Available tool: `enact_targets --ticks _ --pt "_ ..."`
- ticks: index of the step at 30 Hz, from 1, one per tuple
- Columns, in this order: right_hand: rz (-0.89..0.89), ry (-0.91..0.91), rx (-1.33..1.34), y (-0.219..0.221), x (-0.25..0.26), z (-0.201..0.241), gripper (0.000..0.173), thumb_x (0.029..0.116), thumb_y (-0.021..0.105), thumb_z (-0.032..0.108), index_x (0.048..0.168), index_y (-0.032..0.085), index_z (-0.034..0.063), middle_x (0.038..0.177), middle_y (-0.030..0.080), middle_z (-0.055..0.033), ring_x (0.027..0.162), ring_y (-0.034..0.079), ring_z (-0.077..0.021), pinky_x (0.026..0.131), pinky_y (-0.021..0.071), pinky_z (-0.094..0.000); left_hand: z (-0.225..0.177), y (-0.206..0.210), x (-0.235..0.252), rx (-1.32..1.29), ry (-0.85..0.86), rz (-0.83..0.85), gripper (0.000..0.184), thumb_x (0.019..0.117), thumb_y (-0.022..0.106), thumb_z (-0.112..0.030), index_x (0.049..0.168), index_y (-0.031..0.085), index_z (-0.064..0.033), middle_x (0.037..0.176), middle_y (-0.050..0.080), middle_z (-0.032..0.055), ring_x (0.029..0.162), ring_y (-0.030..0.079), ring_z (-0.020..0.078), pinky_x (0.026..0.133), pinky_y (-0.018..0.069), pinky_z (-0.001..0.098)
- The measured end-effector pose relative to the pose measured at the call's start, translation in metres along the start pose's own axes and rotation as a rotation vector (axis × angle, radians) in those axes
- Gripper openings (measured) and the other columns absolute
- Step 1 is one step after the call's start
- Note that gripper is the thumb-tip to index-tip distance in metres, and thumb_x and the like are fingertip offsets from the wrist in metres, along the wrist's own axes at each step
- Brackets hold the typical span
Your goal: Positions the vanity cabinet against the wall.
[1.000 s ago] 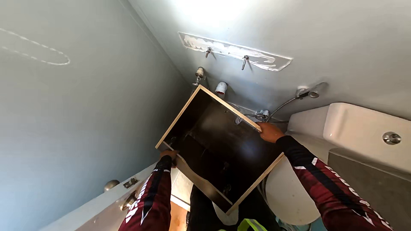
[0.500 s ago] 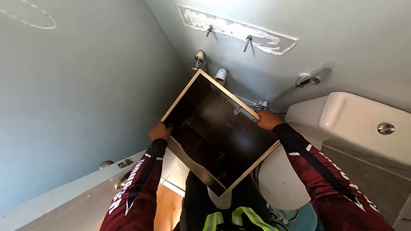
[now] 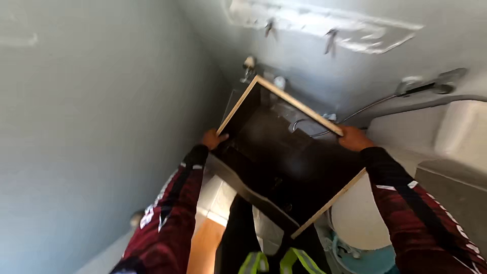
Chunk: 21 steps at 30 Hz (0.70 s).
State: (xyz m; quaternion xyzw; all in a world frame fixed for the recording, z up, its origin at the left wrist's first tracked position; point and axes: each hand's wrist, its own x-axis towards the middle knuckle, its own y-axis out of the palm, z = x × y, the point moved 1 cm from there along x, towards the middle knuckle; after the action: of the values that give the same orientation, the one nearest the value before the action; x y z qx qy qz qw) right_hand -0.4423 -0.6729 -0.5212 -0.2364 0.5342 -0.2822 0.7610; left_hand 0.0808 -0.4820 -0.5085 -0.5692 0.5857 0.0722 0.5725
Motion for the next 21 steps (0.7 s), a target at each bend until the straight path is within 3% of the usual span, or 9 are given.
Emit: enact_targets --ticks 2,3,4,5,9,13,17,21 --pt "0.021 -0.006 -0.020 0.005 -0.002 -0.003 0.038 0.0975 0.065 0.007 0.135 0.061 0.0028 0.114 0.065 -0.0373 0.108 0.061 -0.0587 0.088 0.0429 -0.0805 0.029 0.001 -0.029 -0.037 -0.137 0.043 0.065 0.1074 0.047 -0.052 0.131 0.060 0.0069 0.128 0.063 0.0327 0.123 0.061 0.0452 0.105 0.0456 0.0647" --pt "0.029 -0.022 -0.024 0.004 -0.003 0.004 0.037 0.0982 0.063 0.007 0.134 0.061 0.0008 0.115 0.064 -0.0381 0.109 0.061 -0.0586 0.089 0.0423 -0.0800 0.039 0.000 -0.045 0.040 -0.214 0.087 0.056 0.1122 0.039 -0.039 0.132 0.058 0.0100 0.133 0.060 0.0339 0.129 0.057 0.0461 0.108 0.0430 0.0641" --pt "0.036 -0.036 -0.030 0.001 -0.005 0.012 0.037 0.0994 0.062 0.008 0.135 0.060 -0.0002 0.118 0.063 -0.0378 0.113 0.060 -0.0573 0.092 0.0424 -0.0782 0.044 -0.002 -0.057 0.188 -0.253 0.135 0.041 0.1111 0.042 -0.020 0.129 0.061 0.0116 0.133 0.060 0.0338 0.130 0.056 0.0470 0.108 0.0423 0.0641" --pt "0.036 -0.048 -0.032 -0.004 -0.007 0.017 0.037 0.0996 0.060 0.009 0.135 0.060 -0.0019 0.119 0.063 -0.0375 0.113 0.060 -0.0563 0.093 0.0423 -0.0767 0.046 -0.001 -0.067 0.309 -0.307 0.168 0.033 0.1074 0.048 -0.012 0.124 0.064 0.0120 0.132 0.061 0.0333 0.129 0.056 0.0474 0.108 0.0426 0.0644" --pt "0.026 -0.079 -0.070 -0.007 -0.011 0.017 0.038 0.0985 0.060 0.012 0.134 0.061 -0.0015 0.122 0.064 -0.0354 0.117 0.061 -0.0537 0.096 0.0427 -0.0754 0.068 0.029 -0.117 0.370 -0.613 0.123 0.035 0.1041 0.054 -0.019 0.115 0.068 0.0107 0.129 0.064 0.0312 0.125 0.060 0.0461 0.103 0.0459 0.0666" --pt "0.028 -0.091 -0.088 -0.006 -0.008 0.011 0.039 0.0989 0.059 0.013 0.136 0.060 0.0006 0.127 0.064 -0.0325 0.120 0.061 -0.0503 0.098 0.0437 -0.0730 0.054 0.048 -0.140 0.194 -0.582 0.151 0.038 0.1088 0.046 -0.016 0.124 0.062 0.0148 0.135 0.059 0.0348 0.131 0.055 0.0470 0.110 0.0400 0.0638" --pt "0.027 -0.095 -0.096 -0.009 -0.009 0.015 0.038 0.0981 0.059 0.012 0.134 0.061 0.0005 0.126 0.064 -0.0317 0.120 0.061 -0.0490 0.097 0.0451 -0.0715 0.031 0.101 -0.164 0.115 -0.528 0.239 0.034 0.1078 0.043 -0.008 0.123 0.061 0.0167 0.130 0.060 0.0356 0.126 0.058 0.0465 0.106 0.0428 0.0614" --pt "0.057 -0.102 -0.099 -0.009 -0.010 0.013 0.038 0.0982 0.059 0.012 0.134 0.060 -0.0004 0.125 0.064 -0.0322 0.120 0.061 -0.0492 0.099 0.0451 -0.0707 0.001 0.170 -0.210 0.032 -0.691 0.133 0.037 0.1048 0.052 -0.024 0.110 0.070 0.0080 0.123 0.067 0.0298 0.120 0.063 0.0449 0.100 0.0480 0.0665"
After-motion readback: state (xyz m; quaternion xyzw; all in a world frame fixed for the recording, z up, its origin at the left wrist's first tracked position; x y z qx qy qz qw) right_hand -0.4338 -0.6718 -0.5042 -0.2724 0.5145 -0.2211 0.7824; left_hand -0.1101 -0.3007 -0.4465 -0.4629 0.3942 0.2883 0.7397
